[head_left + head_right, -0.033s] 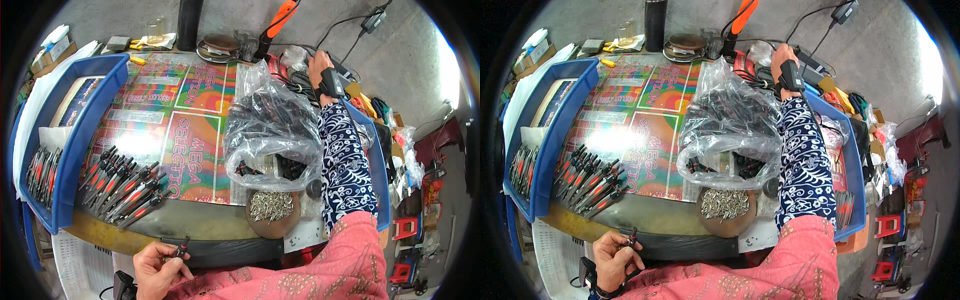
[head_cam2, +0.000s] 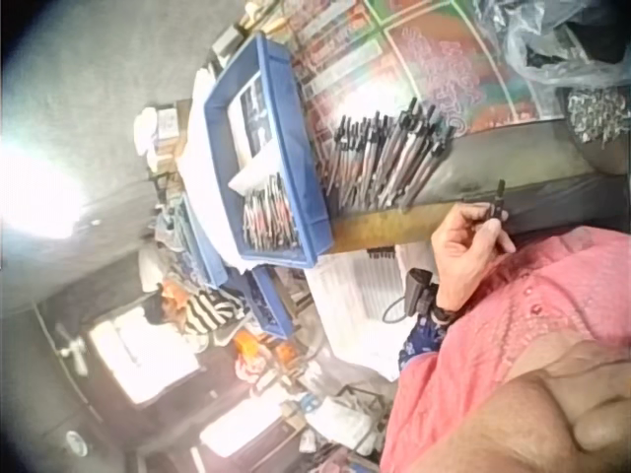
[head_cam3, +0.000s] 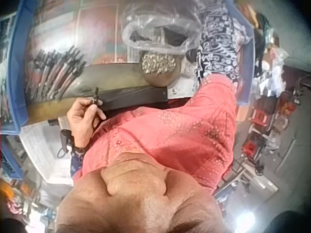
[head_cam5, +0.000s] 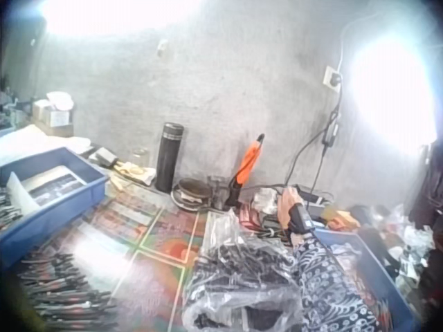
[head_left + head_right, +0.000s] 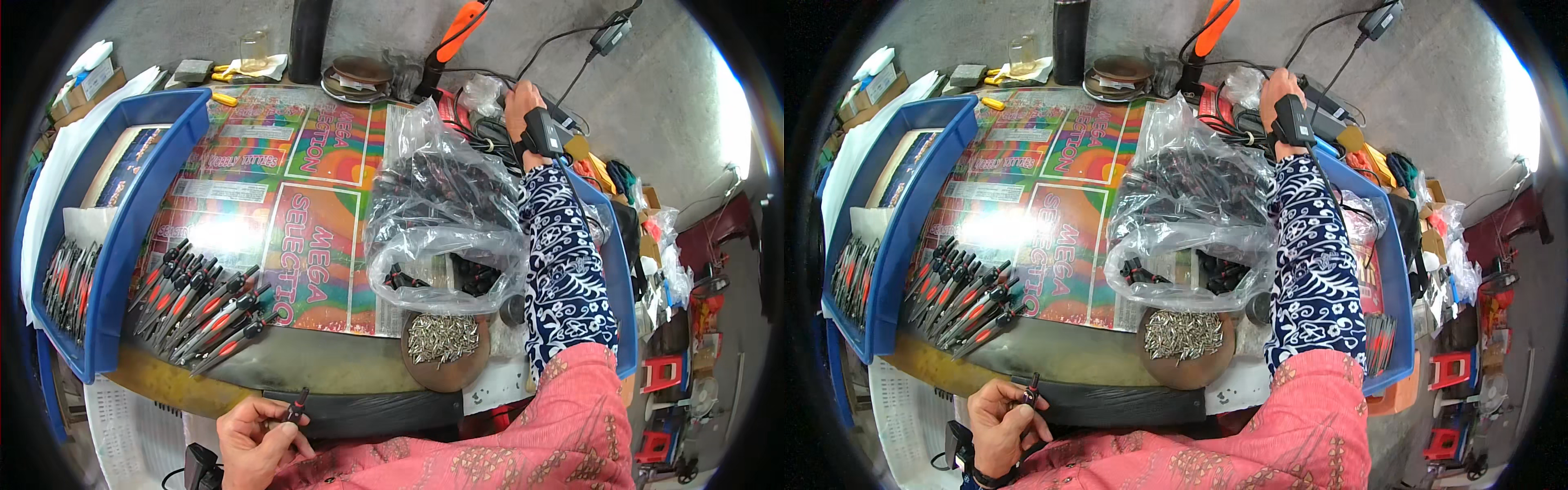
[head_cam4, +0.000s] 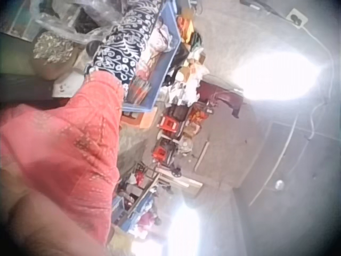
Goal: The person uses a hot glue gun to apply glue to the ends of small black handles with red tips, then places each finished handle into a white basket. The person repeats this process for several handles and arranges them in the basket.
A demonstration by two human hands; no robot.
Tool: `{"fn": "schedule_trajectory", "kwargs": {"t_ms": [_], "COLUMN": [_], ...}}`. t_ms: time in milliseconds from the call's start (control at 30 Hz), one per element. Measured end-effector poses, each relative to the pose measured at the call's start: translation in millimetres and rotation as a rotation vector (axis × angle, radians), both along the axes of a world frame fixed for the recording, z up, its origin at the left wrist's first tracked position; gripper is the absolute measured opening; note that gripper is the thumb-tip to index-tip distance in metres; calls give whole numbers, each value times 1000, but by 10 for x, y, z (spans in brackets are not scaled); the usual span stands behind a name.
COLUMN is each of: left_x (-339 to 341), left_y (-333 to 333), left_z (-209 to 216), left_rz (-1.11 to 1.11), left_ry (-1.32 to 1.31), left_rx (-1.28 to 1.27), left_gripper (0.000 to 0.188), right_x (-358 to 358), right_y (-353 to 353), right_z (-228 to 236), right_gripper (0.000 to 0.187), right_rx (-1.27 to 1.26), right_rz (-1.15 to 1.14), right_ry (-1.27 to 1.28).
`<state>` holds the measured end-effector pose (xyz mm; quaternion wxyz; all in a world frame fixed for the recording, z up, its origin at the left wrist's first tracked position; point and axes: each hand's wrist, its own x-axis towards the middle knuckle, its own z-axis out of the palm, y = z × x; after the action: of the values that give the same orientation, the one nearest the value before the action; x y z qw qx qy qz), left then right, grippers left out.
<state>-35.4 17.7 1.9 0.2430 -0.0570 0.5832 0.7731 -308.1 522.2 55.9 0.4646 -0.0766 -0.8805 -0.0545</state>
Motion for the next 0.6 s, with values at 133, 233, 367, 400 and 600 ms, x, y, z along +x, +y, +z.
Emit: {"fn": "schedule_trajectory", "kwargs": {"t_ms": [133,233,367,400,600], "left_x": [-14,-2,-47,-49,-17], "left_y": [17,23,-23,-29,-38], "left_z": [17,63,99,100,68], "left_rz": [6,-32,-127,-135,-120], "left_ry": [-3,51,-22,-25,5], "left_rx": [18,-31,-3,4,20], "left_gripper": [10,7,7,7,8], "right_x": [-134,-102,64,119,471], "right_y": [104,121,-16,-67,-389], "right_z": [45,22,83,132,360], "right_gripper": [20,27,32,32,24], "right_rx": [-95,-490,-699,-712,-595], "right_rz": [-15,-11,125,131,83], "right_ry": [49,-283,-582,-655,-1176]}}
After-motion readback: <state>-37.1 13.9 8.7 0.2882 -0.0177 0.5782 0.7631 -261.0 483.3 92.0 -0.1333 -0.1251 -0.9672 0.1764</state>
